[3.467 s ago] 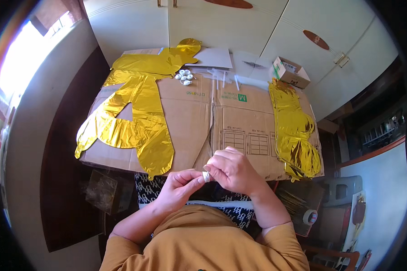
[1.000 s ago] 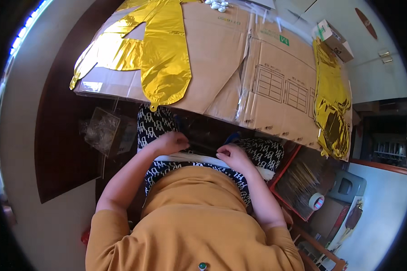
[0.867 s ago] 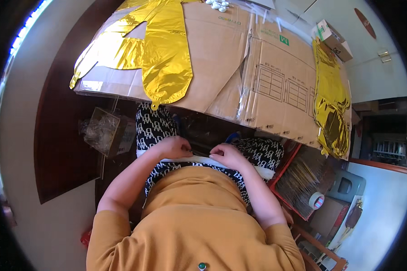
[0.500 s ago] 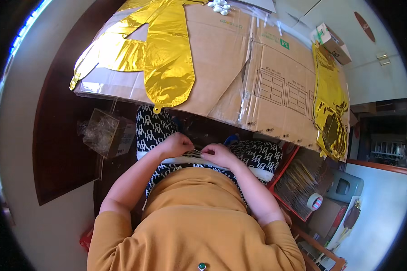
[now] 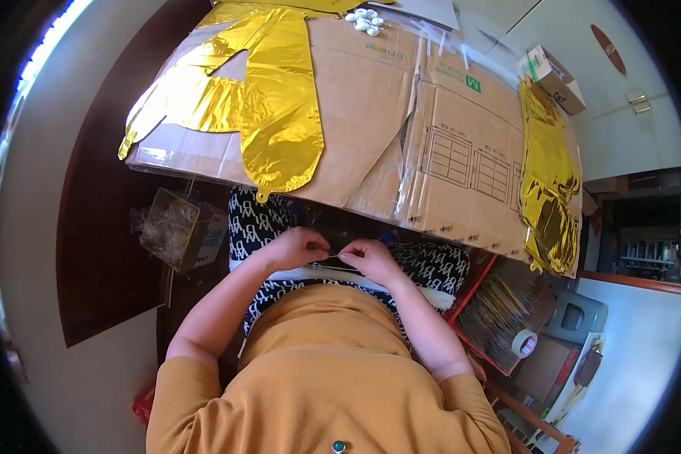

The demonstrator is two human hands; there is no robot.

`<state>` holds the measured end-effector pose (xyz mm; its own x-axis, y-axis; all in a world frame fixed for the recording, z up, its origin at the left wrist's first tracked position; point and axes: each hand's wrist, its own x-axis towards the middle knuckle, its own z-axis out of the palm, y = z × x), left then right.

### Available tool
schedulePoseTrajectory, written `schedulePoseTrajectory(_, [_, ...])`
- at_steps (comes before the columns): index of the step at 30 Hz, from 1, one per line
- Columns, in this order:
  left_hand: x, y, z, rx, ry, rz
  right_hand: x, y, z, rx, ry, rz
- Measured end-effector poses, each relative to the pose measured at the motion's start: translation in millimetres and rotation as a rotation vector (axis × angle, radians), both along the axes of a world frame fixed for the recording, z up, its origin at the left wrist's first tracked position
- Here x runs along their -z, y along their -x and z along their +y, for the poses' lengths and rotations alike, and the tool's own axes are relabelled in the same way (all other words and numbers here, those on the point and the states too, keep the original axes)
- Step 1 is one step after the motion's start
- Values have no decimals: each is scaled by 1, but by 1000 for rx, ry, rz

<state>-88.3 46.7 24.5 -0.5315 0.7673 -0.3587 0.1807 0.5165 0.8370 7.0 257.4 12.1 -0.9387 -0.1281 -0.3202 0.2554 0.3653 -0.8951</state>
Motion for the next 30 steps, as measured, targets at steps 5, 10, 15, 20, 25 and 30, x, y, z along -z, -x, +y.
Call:
schedulePoseTrajectory(5, [-8, 6, 4, 29, 55, 45, 4, 0, 1, 6, 24, 39])
schedulePoseTrajectory(10, [-14, 5, 5, 44, 27, 13, 2, 2, 2, 5, 24, -12])
schedulePoseTrajectory(15, [-1, 6, 4, 52, 25, 48, -3, 1, 2, 1, 27, -46])
schedulePoseTrajectory(20, [-5, 10, 6, 52, 0, 107, -5, 1, 3, 1, 72, -104])
schedulePoseTrajectory(25, [-11, 7, 8, 51, 95, 50, -9, 2, 3, -3, 58, -67])
schedulePoseTrajectory(30, [-13, 7, 10, 145, 85, 27, -10, 2, 4, -10, 34, -66])
